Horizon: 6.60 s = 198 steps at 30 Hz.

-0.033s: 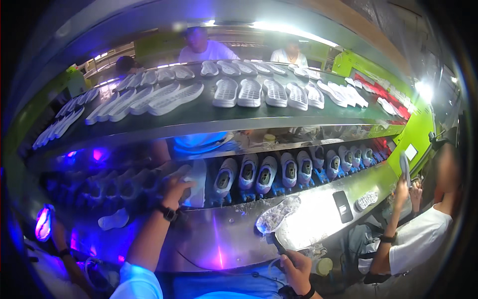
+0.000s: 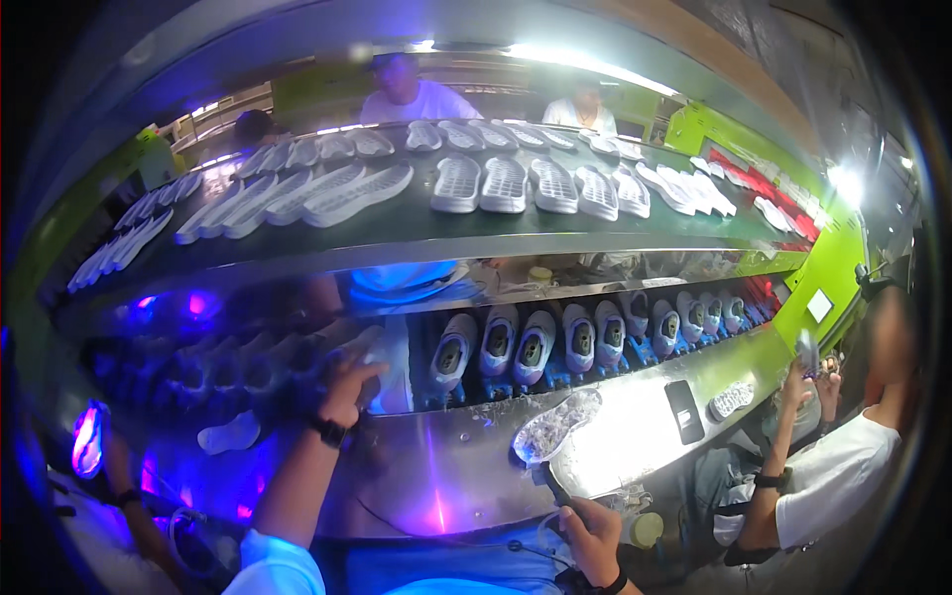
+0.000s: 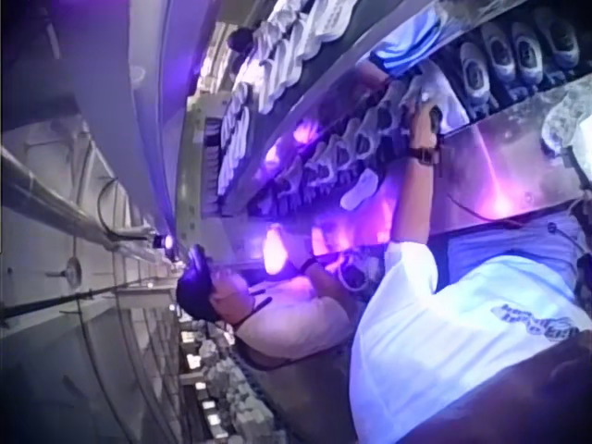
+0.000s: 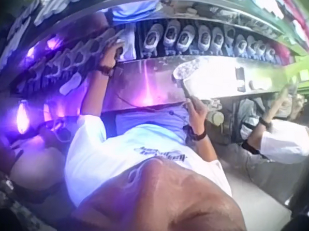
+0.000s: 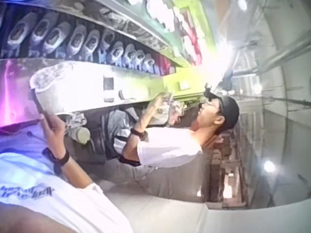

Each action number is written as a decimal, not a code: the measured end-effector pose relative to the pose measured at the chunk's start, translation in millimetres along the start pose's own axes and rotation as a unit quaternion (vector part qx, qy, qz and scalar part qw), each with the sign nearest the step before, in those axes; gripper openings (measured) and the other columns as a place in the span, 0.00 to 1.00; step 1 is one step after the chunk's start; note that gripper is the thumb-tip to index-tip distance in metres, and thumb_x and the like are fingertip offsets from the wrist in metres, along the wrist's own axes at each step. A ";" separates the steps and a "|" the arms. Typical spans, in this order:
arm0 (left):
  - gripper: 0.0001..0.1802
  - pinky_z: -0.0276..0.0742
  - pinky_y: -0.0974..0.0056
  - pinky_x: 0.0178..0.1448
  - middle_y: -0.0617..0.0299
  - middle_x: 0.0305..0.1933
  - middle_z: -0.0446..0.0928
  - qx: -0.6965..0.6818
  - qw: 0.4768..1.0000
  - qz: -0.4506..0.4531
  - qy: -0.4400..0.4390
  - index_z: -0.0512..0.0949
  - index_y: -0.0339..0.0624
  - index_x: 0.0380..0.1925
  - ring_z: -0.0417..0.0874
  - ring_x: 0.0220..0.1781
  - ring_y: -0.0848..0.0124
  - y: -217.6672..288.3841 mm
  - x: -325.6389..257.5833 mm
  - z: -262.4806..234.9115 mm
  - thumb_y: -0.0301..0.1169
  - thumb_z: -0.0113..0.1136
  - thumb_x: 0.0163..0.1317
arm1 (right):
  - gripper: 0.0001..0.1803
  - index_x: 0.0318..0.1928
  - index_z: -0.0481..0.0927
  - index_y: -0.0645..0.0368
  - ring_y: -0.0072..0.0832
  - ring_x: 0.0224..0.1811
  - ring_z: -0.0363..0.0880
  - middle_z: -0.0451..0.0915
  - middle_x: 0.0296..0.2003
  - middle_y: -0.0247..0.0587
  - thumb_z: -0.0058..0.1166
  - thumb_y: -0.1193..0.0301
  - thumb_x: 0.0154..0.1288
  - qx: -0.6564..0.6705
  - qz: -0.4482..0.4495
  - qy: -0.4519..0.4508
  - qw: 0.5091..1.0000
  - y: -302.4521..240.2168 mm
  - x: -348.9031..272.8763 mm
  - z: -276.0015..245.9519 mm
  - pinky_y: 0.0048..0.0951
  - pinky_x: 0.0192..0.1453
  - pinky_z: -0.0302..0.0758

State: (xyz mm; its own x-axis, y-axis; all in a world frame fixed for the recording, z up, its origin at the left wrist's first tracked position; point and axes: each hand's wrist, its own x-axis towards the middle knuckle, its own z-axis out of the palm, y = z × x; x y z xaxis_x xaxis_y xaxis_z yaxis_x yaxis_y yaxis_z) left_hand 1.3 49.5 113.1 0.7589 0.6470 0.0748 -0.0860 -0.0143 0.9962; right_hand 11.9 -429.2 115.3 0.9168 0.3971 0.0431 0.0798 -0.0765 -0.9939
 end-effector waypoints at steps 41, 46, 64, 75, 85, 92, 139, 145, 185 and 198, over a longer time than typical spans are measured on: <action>0.39 0.53 0.28 0.82 0.45 0.63 0.76 0.486 0.828 0.279 -0.034 0.67 0.41 0.66 0.78 0.70 0.43 19.2 -317.9 -11.8 0.30 0.75 0.54 | 0.15 0.44 0.87 0.68 0.23 0.23 0.67 0.77 0.22 0.44 0.61 0.65 0.76 -0.031 0.015 -0.270 0.962 20.4 -33.0 138.7 0.34 0.28 0.66; 0.37 0.53 0.28 0.83 0.46 0.62 0.77 0.492 0.822 0.285 -0.026 0.67 0.41 0.64 0.78 0.70 0.44 17.9 -319.3 -10.7 0.31 0.74 0.56 | 0.13 0.47 0.87 0.69 0.22 0.24 0.71 0.78 0.24 0.39 0.63 0.69 0.75 -0.110 -0.051 -0.263 0.957 14.5 -24.7 137.1 0.32 0.30 0.67; 0.40 0.51 0.31 0.83 0.47 0.67 0.74 0.509 0.827 0.237 -0.014 0.69 0.39 0.67 0.73 0.74 0.45 23.7 -321.2 -5.9 0.35 0.76 0.55 | 0.15 0.46 0.87 0.68 0.33 0.23 0.72 0.79 0.25 0.48 0.62 0.65 0.76 -0.016 0.044 -0.339 0.940 -27.5 -52.3 104.7 0.34 0.31 0.70; 0.39 0.57 0.34 0.80 0.47 0.65 0.74 0.520 0.827 0.211 0.022 0.70 0.39 0.66 0.74 0.72 0.44 51.2 -298.2 29.2 0.29 0.75 0.53 | 0.13 0.48 0.86 0.70 0.36 0.24 0.78 0.81 0.27 0.48 0.63 0.72 0.71 -0.031 -0.138 -0.247 0.959 -44.3 -59.3 95.7 0.34 0.31 0.72; 0.48 0.60 0.34 0.74 0.46 0.63 0.72 0.518 0.838 0.172 -0.024 0.66 0.38 0.67 0.73 0.68 0.44 75.8 -267.6 43.5 0.21 0.75 0.40 | 0.11 0.48 0.87 0.68 0.32 0.20 0.76 0.79 0.24 0.43 0.65 0.76 0.66 -0.146 -0.206 -0.181 0.951 -81.0 -30.9 80.4 0.31 0.26 0.70; 0.37 0.75 0.45 0.64 0.46 0.53 0.78 0.491 0.840 0.233 -0.011 0.75 0.39 0.56 0.80 0.57 0.43 82.4 -239.3 31.0 0.20 0.73 0.39 | 0.12 0.48 0.88 0.66 0.31 0.22 0.77 0.80 0.25 0.43 0.65 0.76 0.64 -0.117 -0.252 -0.216 0.936 -72.4 11.9 93.1 0.31 0.29 0.73; 0.57 0.57 0.60 0.83 0.55 0.82 0.62 0.009 0.981 -0.136 -0.139 0.48 0.33 0.85 0.64 0.81 0.67 97.0 -260.0 -49.6 0.31 0.68 0.58 | 0.10 0.46 0.87 0.64 0.44 0.22 0.78 0.81 0.27 0.52 0.64 0.70 0.72 -0.119 -0.144 -0.212 0.959 -70.5 -15.0 142.9 0.39 0.29 0.71; 0.49 0.64 0.60 0.78 0.60 0.66 0.74 0.020 0.990 -0.058 -0.124 0.62 0.33 0.79 0.71 0.70 0.67 82.4 -267.2 -58.8 0.33 0.74 0.59 | 0.10 0.46 0.87 0.66 0.40 0.21 0.78 0.81 0.27 0.51 0.65 0.71 0.71 -0.195 -0.158 -0.184 0.950 -83.2 -7.5 155.5 0.36 0.26 0.70; 0.26 0.90 0.61 0.44 0.52 0.51 0.87 -0.327 0.855 -0.402 0.019 0.79 0.42 0.63 0.91 0.47 0.60 93.4 -237.1 -89.1 0.49 0.59 0.77 | 0.10 0.42 0.88 0.64 0.37 0.22 0.82 0.83 0.25 0.45 0.69 0.76 0.59 -0.212 -0.304 -0.274 0.888 -143.7 27.7 141.4 0.35 0.26 0.76; 0.31 0.85 0.64 0.31 0.44 0.43 0.77 -0.391 0.773 -0.499 -0.007 0.72 0.35 0.64 0.87 0.35 0.55 93.0 -261.8 -95.3 0.52 0.49 0.77 | 0.13 0.45 0.90 0.63 0.35 0.23 0.80 0.82 0.25 0.41 0.69 0.75 0.58 -0.145 -0.359 -0.253 0.887 -128.8 49.5 160.6 0.34 0.27 0.75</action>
State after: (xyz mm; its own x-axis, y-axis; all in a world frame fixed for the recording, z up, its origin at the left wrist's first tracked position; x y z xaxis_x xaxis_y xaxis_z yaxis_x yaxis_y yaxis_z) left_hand -266.9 -48.6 181.9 0.7060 0.0303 -0.7076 0.1867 0.9558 0.2272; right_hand -15.9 -252.9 229.1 0.3017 0.7919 0.5308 0.7366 0.1599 -0.6572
